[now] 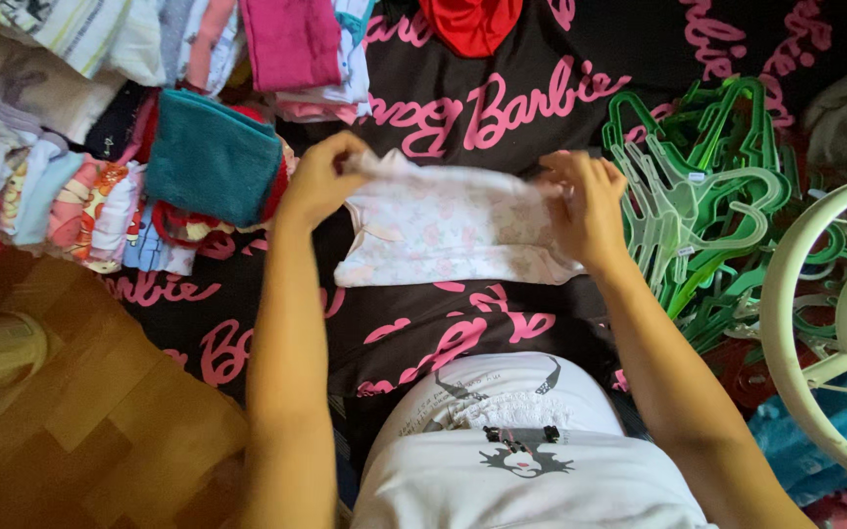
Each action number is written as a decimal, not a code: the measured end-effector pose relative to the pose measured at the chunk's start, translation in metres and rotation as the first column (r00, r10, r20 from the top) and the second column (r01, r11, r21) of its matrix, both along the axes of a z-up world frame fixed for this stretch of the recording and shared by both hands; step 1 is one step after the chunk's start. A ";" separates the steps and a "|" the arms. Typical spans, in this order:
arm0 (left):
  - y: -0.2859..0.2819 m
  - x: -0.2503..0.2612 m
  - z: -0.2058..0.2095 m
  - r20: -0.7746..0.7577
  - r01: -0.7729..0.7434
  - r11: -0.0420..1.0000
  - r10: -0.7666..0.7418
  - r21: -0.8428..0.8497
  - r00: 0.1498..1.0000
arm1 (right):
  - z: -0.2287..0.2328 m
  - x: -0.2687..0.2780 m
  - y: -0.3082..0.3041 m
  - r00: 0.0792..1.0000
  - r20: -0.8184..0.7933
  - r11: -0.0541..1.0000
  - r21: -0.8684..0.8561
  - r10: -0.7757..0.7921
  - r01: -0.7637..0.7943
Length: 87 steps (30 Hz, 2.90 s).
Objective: The person folds several items of clothing, including a pink garment, a white baby onesie, a red t-shirt, and blue shorts, by hand on a bed.
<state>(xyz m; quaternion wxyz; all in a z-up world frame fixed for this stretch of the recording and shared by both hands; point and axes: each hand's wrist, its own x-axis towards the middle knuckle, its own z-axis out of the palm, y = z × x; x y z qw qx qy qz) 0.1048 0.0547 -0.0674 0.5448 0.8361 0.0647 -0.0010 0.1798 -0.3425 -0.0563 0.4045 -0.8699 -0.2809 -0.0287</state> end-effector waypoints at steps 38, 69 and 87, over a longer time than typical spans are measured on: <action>-0.127 -0.073 0.102 -0.074 -0.293 0.912 0.326 0.286 0.942 | 0.008 -0.038 -0.054 0.931 -0.167 0.922 0.164 -0.323 0.350; -0.180 0.027 0.033 0.014 0.173 0.943 -0.176 -0.284 0.984 | 0.077 0.050 -0.017 0.616 -0.676 0.851 0.524 0.403 0.018; 0.088 0.123 0.036 0.338 -0.609 0.609 0.509 0.508 0.791 | -0.014 0.131 0.331 0.770 -0.593 0.948 0.314 0.236 -0.049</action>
